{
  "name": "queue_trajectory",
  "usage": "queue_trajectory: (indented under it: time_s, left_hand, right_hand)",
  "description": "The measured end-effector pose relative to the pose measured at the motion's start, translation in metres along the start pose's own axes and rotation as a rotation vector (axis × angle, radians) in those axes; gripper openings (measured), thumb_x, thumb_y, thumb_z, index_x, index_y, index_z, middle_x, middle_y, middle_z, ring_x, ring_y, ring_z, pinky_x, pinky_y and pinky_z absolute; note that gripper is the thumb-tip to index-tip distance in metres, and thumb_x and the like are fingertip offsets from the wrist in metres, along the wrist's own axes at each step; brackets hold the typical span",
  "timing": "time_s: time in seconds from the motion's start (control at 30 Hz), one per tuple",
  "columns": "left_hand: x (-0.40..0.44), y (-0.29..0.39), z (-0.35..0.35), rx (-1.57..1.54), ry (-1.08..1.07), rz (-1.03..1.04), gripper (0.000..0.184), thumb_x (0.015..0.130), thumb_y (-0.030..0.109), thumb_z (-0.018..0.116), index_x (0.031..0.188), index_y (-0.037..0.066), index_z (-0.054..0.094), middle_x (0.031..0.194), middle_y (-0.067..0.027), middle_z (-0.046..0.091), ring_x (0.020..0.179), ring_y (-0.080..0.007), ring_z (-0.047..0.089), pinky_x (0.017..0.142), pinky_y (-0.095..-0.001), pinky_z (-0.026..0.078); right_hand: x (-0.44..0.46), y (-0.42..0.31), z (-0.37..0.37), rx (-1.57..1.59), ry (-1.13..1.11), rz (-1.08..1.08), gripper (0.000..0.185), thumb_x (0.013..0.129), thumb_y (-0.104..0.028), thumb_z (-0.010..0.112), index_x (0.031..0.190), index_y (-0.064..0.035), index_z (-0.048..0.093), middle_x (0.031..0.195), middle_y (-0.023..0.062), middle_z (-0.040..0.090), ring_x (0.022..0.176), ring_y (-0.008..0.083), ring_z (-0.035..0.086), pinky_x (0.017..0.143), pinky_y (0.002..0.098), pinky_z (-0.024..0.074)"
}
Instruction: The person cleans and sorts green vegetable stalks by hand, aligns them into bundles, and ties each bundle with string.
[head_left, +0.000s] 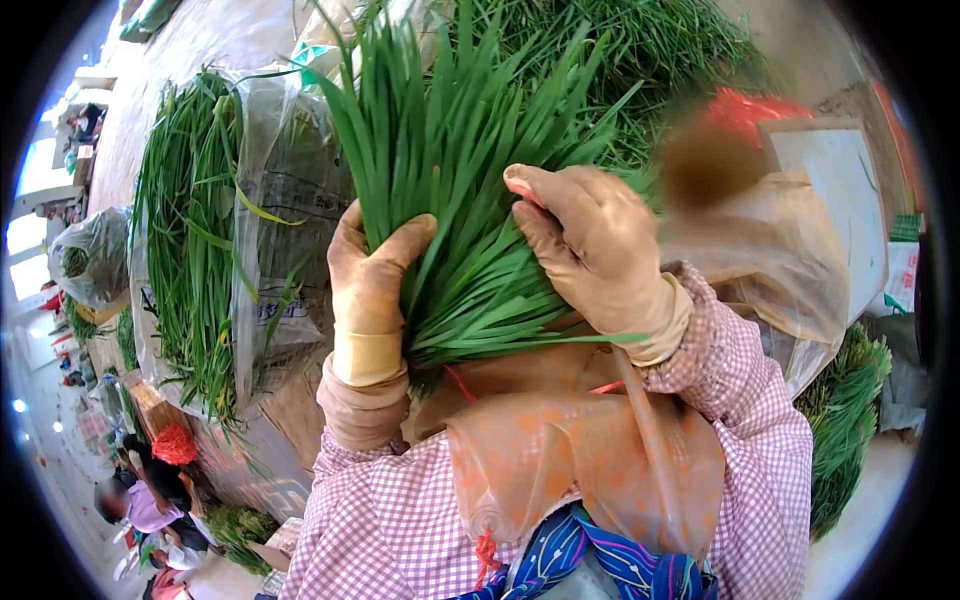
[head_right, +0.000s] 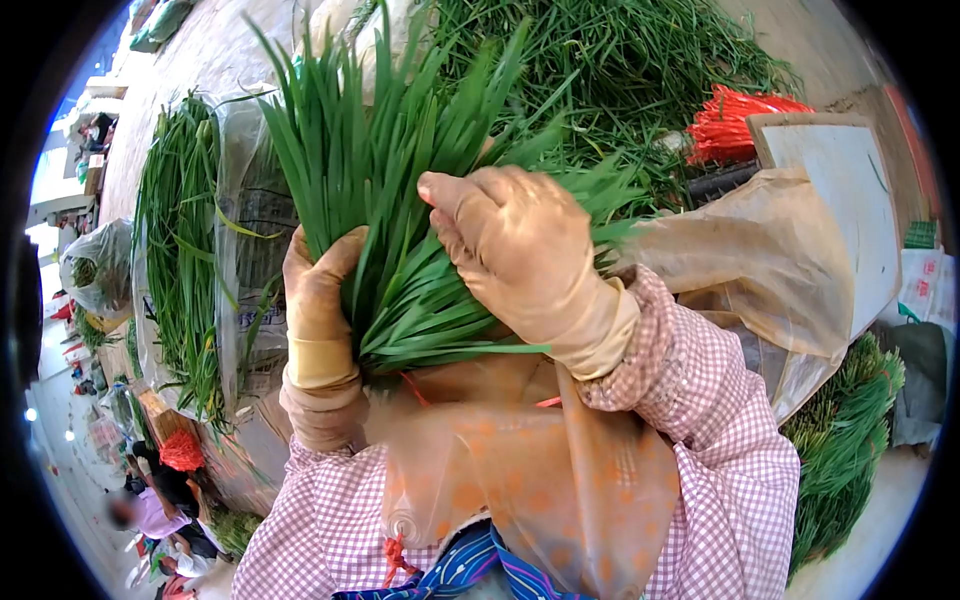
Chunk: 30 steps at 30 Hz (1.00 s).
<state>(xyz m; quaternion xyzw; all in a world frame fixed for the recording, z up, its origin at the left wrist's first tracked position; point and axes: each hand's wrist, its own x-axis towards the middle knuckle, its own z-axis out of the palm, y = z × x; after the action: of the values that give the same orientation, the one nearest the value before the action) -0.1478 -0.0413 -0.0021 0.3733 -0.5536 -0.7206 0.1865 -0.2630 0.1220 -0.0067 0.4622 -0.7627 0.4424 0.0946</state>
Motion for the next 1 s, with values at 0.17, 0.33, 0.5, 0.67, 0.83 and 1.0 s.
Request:
queue_trajectory:
  time_s: [0.17,0.33,0.5,0.67,0.83,1.0]
  left_hand:
    - [-0.004,0.004,0.007,-0.021,-0.016,0.01,0.031,0.076,-0.005,0.07,0.107,-0.003,0.061,0.096,-0.0089,0.069,0.081,-0.013,0.064,0.076,-0.0255,0.052]
    - [-0.005,0.002,0.005,0.027,0.002,0.036,0.032,0.076,-0.002,0.071,0.106,-0.003,0.061,0.093,-0.0089,0.068,0.078,-0.012,0.064,0.073,-0.024,0.052]
    - [-0.006,0.0,0.006,0.023,-0.014,0.072,0.034,0.075,0.0,0.073,0.106,-0.003,0.061,0.092,-0.0078,0.068,0.078,-0.0114,0.063,0.072,-0.0234,0.05]
    - [-0.007,0.0,0.003,0.103,-0.012,0.074,0.035,0.074,0.0,0.073,0.107,-0.004,0.061,0.093,-0.0074,0.068,0.079,-0.0118,0.062,0.075,-0.0245,0.05]
    - [-0.014,0.007,0.008,0.016,-0.026,0.086,0.037,0.073,-0.003,0.071,0.108,-0.005,0.06,0.098,-0.0071,0.066,0.084,-0.0134,0.062,0.077,-0.0243,0.049]
    - [-0.015,0.003,0.007,0.074,-0.034,0.114,0.038,0.073,-0.003,0.071,0.109,-0.004,0.059,0.099,-0.0072,0.066,0.084,-0.0133,0.062,0.077,-0.0246,0.049]
  right_hand:
    - [0.034,-0.011,-0.01,0.309,-0.016,-0.073,0.021,0.085,-0.001,0.066,0.106,-0.0001,0.065,0.087,0.0068,0.066,0.079,0.0161,0.063,0.071,0.0276,0.0503]
    - [0.041,-0.002,0.012,0.626,-0.335,0.479,0.027,0.087,-0.003,0.065,0.113,0.0017,0.062,0.081,-0.0007,0.06,0.075,0.0036,0.051,0.067,0.0203,0.0447]
    - [0.041,-0.002,0.011,0.657,-0.432,0.564,0.027,0.088,-0.007,0.066,0.114,0.0007,0.061,0.071,-0.0041,0.053,0.066,0.0025,0.046,0.06,0.0198,0.0413]
    - [0.038,0.006,0.025,0.487,-0.315,0.206,0.02,0.085,-0.014,0.065,0.1,-0.0022,0.06,0.066,0.011,0.061,0.057,0.0226,0.06,0.053,0.0314,0.0472]
    - [0.023,-0.01,0.027,0.341,-0.067,0.137,0.01,0.085,-0.01,0.065,0.084,-0.0045,0.056,0.064,0.0082,0.059,0.054,0.0214,0.06,0.05,0.0313,0.0472]
    - [0.005,-0.01,0.021,0.99,0.074,0.569,0.008,0.09,-0.01,0.065,0.087,-0.0037,0.06,0.059,-0.0008,0.055,0.051,0.0071,0.051,0.049,0.0222,0.0425]
